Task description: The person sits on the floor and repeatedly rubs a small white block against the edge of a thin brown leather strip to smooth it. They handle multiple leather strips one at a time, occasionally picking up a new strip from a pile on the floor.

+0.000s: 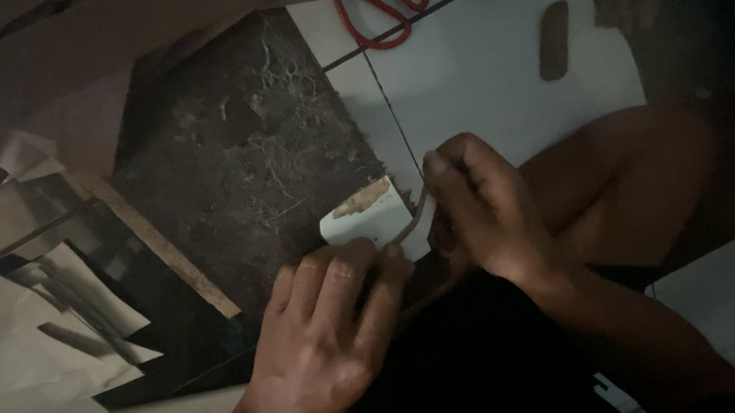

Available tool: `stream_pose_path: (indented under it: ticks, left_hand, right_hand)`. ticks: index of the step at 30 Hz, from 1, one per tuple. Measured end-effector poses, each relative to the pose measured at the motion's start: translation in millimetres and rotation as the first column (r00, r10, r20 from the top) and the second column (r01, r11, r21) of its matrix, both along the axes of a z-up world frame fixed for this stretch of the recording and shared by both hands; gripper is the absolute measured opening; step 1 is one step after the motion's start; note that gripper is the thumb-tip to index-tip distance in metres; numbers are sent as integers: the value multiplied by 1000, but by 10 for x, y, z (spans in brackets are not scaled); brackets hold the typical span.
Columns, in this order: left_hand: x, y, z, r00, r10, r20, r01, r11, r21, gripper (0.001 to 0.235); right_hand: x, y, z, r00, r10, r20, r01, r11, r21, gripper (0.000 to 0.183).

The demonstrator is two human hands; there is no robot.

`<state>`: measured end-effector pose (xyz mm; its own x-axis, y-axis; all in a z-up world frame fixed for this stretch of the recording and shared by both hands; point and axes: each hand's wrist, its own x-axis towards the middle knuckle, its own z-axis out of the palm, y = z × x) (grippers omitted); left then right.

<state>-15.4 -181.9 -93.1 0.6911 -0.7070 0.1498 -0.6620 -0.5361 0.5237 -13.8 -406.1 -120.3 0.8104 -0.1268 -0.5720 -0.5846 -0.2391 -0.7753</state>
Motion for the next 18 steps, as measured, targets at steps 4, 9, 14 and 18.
stream_pose_path:
  ticks: [4,9,14,18]
  left_hand:
    - [-5,-2,8,1000,5,-27,-5,1000,-18,31]
    - [7,-12,19,999,2,-33,-2,1000,-15,31]
    - [15,1,14,999,-23,-35,22,1000,-6,32]
    - [10,1,0,1000,-14,-21,14,1000,-14,29]
  right_hand:
    - [-31,-100,-179,999,-14,36,14,1000,-3,29]
    - [-6,-172,-307,977,62,203,-38,992,-120,30]
    - [88,-217,-345,999,-24,-45,17,990,-143,30]
    - [136,-243,-375,998,-56,39,59,995,-78,31]
